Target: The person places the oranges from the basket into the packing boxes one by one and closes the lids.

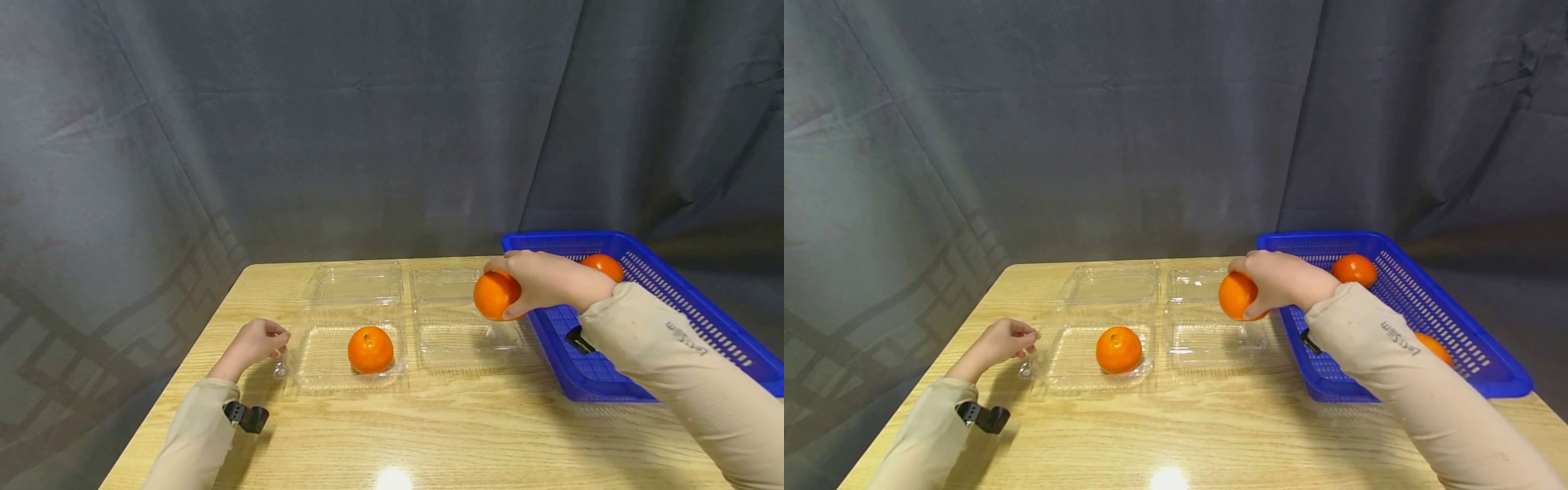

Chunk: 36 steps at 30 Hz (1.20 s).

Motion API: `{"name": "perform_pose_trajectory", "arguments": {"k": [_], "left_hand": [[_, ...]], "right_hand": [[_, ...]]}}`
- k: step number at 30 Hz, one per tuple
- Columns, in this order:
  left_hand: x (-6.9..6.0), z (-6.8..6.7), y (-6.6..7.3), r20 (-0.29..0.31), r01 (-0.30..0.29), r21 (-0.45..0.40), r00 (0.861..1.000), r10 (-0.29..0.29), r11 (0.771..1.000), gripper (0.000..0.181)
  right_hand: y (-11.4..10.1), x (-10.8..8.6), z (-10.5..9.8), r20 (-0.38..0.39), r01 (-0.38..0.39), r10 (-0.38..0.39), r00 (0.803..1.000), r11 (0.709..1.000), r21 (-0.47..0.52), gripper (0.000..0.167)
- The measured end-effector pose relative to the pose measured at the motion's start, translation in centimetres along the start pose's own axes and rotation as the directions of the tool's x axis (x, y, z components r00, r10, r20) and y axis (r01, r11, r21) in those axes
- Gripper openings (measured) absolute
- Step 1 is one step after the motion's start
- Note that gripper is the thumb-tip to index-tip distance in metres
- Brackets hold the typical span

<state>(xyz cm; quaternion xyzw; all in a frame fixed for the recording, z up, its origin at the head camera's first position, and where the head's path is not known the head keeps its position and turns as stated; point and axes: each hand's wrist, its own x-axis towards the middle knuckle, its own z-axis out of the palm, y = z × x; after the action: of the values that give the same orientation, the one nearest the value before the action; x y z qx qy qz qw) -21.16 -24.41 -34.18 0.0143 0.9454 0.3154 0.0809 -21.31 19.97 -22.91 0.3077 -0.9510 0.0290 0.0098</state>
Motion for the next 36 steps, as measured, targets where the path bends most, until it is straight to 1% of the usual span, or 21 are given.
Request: {"name": "perform_pose_trajectory", "arguments": {"k": [11,19,26,36], "left_hand": [[0.0,0.0,0.0,-0.003,0.000,0.009,1.000,0.000,1.000,0.029],[0.1,0.0,-0.1,0.000,-0.004,0.009,1.000,0.004,1.000,0.029],[0.0,0.0,0.0,-0.002,0.002,0.013,1.000,-0.002,1.000,0.029],[0.1,-0.1,-0.1,-0.004,-0.002,0.014,1.000,0.002,1.000,0.029]], "right_hand": [[-0.5,0.2,0.1,0.009,0.019,-0.019,1.000,1.000,0.007,0.054],[-1.0,0.3,0.2,0.015,0.006,-0.006,1.000,1.000,0.006,0.057],[-1.3,0.5,0.2,0.029,0.005,-0.005,1.000,1.000,0.013,0.053],[-1.6,0.6,0.3,0.024,0.033,-0.034,0.999,0.999,0.009,0.054]]}}
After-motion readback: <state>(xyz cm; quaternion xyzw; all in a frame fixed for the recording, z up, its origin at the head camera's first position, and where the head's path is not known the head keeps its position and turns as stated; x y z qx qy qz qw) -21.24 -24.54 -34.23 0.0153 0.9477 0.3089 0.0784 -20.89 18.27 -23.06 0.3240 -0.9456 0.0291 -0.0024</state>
